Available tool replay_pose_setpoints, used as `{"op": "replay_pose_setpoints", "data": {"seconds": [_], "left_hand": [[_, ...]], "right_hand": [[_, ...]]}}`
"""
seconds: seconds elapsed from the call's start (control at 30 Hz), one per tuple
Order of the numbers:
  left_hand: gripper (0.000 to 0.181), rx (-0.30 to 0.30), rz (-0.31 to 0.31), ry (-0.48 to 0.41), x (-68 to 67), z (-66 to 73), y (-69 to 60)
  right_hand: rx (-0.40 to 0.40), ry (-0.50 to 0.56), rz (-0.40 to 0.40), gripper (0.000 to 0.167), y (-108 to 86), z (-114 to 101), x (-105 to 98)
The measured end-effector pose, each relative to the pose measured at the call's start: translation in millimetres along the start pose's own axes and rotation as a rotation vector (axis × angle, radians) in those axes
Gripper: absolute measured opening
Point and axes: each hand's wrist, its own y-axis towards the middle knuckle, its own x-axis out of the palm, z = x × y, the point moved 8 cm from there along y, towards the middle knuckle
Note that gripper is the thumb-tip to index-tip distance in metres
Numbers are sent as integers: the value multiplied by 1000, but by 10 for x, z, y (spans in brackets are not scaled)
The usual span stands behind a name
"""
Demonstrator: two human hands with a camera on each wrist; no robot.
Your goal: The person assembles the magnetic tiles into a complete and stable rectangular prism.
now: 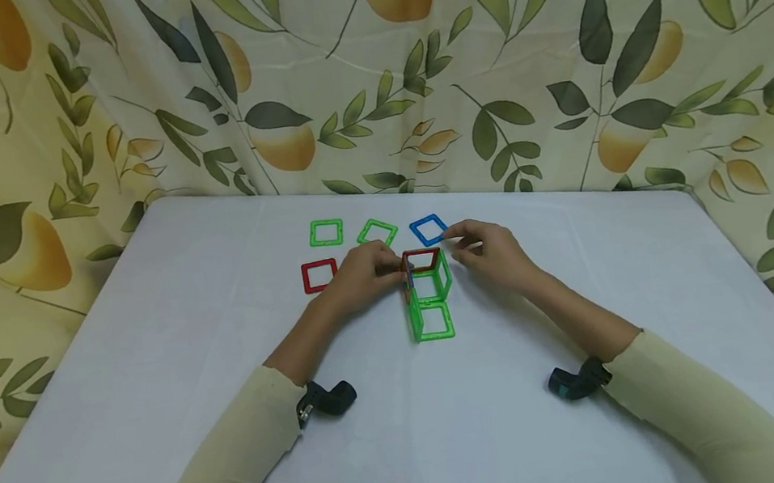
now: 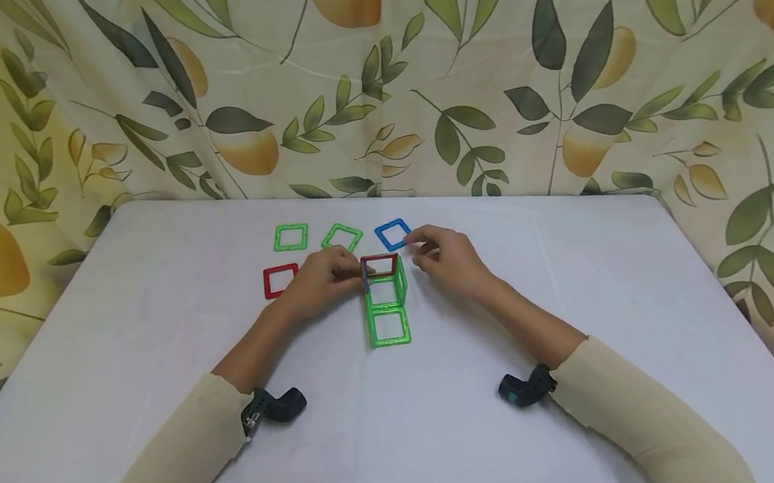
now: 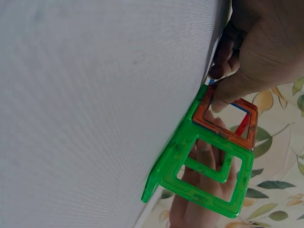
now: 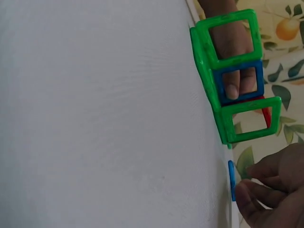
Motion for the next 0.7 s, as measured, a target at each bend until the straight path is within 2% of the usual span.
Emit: {"op": "replay_pose_setpoints", "data": {"seconds": [0.17,0.27,0.53,0.7], "left_hand": [[21,17,-1,4,7,-30,20],[21,27,-5,13,26,-37,33],[23,13,4,21,23,-43,34],[23,11,1,24,24,-55,29]], "right_hand": [[1,-34,-52,37,81,22,34],[15,-54,-57,37,75,56,20],[42,-25,14,31,-8,141,-100],[34,-31,46,35,27,182,-147]]}}
